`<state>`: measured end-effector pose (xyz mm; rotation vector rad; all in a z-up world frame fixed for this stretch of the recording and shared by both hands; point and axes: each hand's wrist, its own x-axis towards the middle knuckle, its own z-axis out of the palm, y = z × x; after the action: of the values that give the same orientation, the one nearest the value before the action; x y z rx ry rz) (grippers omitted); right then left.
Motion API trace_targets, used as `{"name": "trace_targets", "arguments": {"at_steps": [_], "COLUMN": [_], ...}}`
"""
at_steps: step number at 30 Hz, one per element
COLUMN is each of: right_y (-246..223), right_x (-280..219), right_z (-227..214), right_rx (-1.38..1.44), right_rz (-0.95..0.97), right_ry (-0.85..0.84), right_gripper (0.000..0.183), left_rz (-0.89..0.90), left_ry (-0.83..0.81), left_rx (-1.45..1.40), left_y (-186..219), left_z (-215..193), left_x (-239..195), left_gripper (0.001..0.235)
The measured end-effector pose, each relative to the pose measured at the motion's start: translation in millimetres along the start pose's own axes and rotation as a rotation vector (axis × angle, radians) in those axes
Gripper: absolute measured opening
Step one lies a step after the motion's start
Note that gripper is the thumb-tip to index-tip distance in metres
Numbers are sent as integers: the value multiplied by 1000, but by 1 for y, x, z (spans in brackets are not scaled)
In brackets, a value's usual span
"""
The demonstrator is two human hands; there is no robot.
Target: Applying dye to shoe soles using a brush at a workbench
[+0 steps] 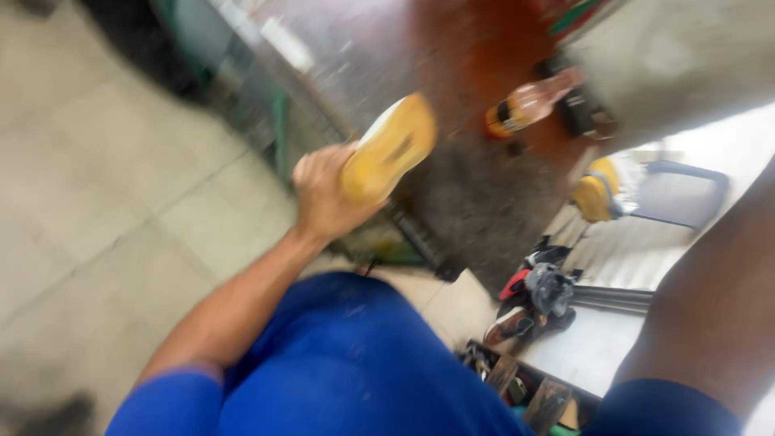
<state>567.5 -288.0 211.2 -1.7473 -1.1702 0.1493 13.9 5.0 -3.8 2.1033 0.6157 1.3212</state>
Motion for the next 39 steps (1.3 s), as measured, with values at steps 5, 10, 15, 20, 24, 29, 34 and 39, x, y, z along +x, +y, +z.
{"name": "trace_targets", "arguments": {"at_steps": [5, 10, 15, 20, 24, 29, 34, 39], "right_y": [-150, -170, -158, -162, -170, -171, -161, -171], "right_x": [-69, -109, -121, -124, -126, -133, -122, -126], "right_z": [269, 365, 379, 375, 382, 386, 379, 378], "right_rx": [852, 659, 770, 888, 654, 587, 494, 541], "right_rz": [306, 233, 255, 263, 135, 4, -12, -22], "right_ry": [69, 171, 52, -44, -16, 6, 86, 79], "right_gripper": [50, 18, 32, 8, 35, 24, 25, 21], "left_rz": [-28, -70, -80, -93, -136, -111, -17, -11], "left_ry": [-67, -120, -136, -153, -193, -166, -175, -192], "left_rx": [22, 53, 60, 43, 19, -54, -92, -73], "left_y": [-5, -4, -9, -12, -7, -8, -4, -11], "left_z": [6, 6, 10, 13, 9, 11, 9, 11], "left_x": [-5, -8, -14, -17, -13, -8, 0, 2], "left_gripper": [88, 93, 99, 102, 98, 98, 98, 101]}}
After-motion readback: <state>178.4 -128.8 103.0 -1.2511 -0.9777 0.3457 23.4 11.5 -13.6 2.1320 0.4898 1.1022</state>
